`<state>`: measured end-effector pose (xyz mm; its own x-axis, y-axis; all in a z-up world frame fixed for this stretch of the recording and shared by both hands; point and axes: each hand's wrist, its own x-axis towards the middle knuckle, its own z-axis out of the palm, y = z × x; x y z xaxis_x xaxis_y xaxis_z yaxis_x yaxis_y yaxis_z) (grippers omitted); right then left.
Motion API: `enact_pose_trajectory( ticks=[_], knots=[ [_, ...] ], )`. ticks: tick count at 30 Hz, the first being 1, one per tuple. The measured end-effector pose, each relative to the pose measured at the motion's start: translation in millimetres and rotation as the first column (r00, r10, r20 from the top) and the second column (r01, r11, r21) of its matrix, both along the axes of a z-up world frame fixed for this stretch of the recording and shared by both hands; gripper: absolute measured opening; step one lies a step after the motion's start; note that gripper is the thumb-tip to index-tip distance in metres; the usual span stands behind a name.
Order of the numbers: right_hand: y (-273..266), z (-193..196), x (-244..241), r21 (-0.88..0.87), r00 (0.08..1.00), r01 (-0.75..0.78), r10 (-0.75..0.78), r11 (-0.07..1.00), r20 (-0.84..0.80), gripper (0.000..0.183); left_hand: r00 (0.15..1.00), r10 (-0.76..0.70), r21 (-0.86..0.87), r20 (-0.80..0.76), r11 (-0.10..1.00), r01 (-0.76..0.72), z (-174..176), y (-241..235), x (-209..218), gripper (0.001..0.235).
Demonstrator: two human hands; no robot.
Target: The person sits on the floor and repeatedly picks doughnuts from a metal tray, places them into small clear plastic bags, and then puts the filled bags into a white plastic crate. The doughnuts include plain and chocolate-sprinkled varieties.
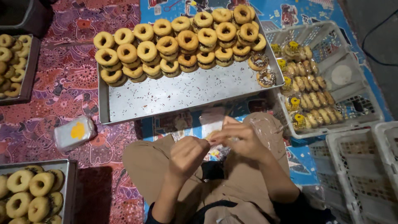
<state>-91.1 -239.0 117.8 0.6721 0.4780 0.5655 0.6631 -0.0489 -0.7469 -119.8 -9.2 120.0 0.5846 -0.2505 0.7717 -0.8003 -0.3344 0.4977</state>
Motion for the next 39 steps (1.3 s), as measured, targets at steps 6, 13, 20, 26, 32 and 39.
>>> enact_pose_trajectory(
  ticks=[6, 13, 20, 26, 32, 39],
  knots=[
    [22, -11, -7, -0.155, 0.798, 0.377, -0.236, 0.913, 0.554, 0.029, 0.988, 0.106, 0.030, -0.111, 0.994, -0.103, 53, -7, -9, 0.026],
    [-20, -35, 29, -0.584, 0.909, 0.412, -0.273, 0.699, 0.315, 0.058, 0.874, 0.058, -0.329, -0.482, 0.913, -0.242, 17, 32, -5, 0.007],
    [105, -156, 53, 0.188, 0.839, 0.091, 0.026, 0.978, -0.543, 0.015, 0.580, 0.264, -0.184, -0.771, 0.779, -0.600, -112, 59, 30, 0.019],
    [172, -268, -24, -0.032, 0.234, 0.231, -0.088, 0.972, -0.968, 0.021, 0.282, 0.600, 0.215, -0.749, 0.623, -0.752, -162, 99, -44, 0.030],
    [50, -302, 50, -0.816, 0.918, 0.076, -0.360, 0.572, -0.167, 0.021, 0.189, 0.454, 0.161, -0.871, 0.626, -0.763, -188, 93, -35, 0.029],
    [-23, -342, 111, -0.925, 0.995, 0.098, -0.059, 0.367, 0.082, 0.014, 0.369, 0.832, 0.635, -0.414, 0.554, -0.538, -279, 50, 75, 0.036]
  ],
)
